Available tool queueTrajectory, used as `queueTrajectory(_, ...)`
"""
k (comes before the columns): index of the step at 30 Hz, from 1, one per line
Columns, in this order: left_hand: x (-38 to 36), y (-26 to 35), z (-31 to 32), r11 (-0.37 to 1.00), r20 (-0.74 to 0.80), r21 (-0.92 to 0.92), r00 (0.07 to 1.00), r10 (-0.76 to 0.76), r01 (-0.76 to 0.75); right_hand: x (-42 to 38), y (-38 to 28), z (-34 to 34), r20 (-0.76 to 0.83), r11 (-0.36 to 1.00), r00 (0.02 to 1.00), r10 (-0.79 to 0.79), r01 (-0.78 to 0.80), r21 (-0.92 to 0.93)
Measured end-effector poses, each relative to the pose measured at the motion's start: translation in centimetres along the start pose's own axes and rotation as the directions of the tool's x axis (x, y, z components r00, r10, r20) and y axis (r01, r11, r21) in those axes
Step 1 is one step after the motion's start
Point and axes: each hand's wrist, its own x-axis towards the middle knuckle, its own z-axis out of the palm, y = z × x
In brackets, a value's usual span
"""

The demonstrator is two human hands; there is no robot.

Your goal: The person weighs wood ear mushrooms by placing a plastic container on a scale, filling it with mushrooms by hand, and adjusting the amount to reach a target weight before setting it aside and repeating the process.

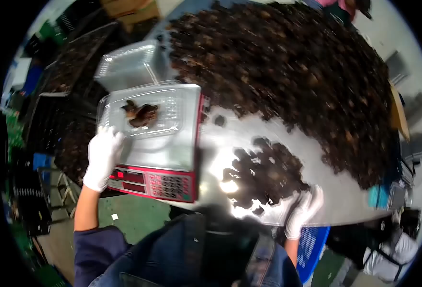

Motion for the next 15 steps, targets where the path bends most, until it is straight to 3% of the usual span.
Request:
queueTrajectory(3, -1.5, 1.5, 0.8, 0.989, 0.029, 0.136, 0.998, 0.060, -0.063, 0.6, 0.8, -0.3, 0.149, 0.979, 0.978, -0.147, 0.165, -0.120)
queueTrajectory(4, -1.5, 2.1, 0.4, 0.995, 0.057, 0.090, 0.998, 0.031, -0.037, 0.9, 0.8, -0.6, 0.221, 0.956, 0.955, -0.197, 0.237, -0.173)
queueTrajectory(7, 0.0, 6.7, -3.9, 0.990, 0.000, -0.139, 1.000, -0.016, 0.015, 1.7, 1.0, -0.6, 0.376, 0.913, 0.879, -0.292, 0.374, -0.164)
queueTrajectory(8, 0.3, 8.8, -4.3, 0.951, 0.028, -0.309, 0.999, 0.015, -0.006, 1.8, 1.5, -0.5, 0.425, 0.912, 0.863, -0.273, 0.373, -0.172)
queueTrajectory(11, 2.0, 16.2, -3.1, 0.676, 0.165, -0.737, 0.975, 0.152, 0.020, 3.0, 0.8, 0.0, 0.547, 0.889, 0.793, -0.268, 0.422, -0.175)
queueTrajectory(13, 5.1, 21.0, -1.4, 0.632, 0.127, -0.771, 0.955, 0.268, -0.075, 4.3, 0.2, 0.8, 0.572, 0.892, 0.767, -0.292, 0.433, -0.125)
queueTrajectory(15, 7.4, 25.5, 2.3, 0.721, 0.174, -0.687, 0.943, 0.284, -0.090, 5.7, -0.5, 1.4, 0.614, 0.875, 0.727, -0.307, 0.470, -0.119)
